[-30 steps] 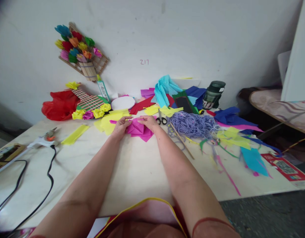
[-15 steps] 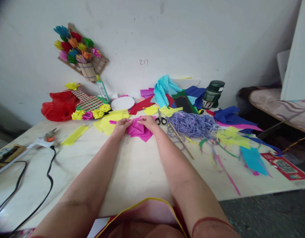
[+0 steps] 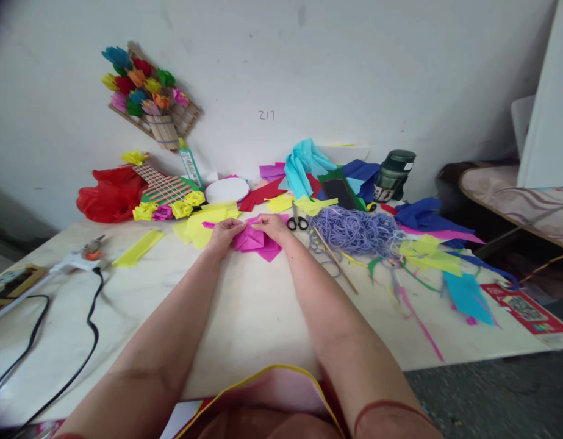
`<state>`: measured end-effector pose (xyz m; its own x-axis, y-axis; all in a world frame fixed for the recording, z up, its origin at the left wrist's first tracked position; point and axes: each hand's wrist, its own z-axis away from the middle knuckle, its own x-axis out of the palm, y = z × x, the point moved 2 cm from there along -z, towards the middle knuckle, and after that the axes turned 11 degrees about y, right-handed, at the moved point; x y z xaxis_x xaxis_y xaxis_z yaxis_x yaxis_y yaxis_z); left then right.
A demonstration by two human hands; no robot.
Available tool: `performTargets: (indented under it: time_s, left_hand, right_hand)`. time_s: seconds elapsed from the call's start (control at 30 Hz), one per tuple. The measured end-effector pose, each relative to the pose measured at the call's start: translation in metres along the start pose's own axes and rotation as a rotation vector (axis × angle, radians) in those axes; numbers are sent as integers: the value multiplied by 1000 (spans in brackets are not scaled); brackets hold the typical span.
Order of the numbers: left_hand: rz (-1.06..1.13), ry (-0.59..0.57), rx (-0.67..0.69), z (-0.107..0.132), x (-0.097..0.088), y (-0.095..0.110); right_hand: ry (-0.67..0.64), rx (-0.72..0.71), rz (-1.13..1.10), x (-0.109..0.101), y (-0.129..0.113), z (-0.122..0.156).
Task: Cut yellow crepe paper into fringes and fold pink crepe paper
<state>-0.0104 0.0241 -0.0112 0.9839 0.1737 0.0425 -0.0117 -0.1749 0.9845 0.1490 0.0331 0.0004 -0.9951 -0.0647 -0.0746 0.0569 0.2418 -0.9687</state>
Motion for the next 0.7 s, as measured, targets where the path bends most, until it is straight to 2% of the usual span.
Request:
performTargets:
  time_s: [0.17,0.47,0.53,0.7]
  left_hand:
    - [15,-10,8,3,2,3]
    - [-32,-7,28,4,2,6]
    - [-24,-12,21,4,2,6]
    - [10,-14,23,3,2,4]
  right_hand:
    - [17,-89,71,0,-4,1]
    - [18,-79,86,3,-1,-2]
    - [22,-42,37,1,-1,-1]
    - [42,160,-146,-3,2,-1]
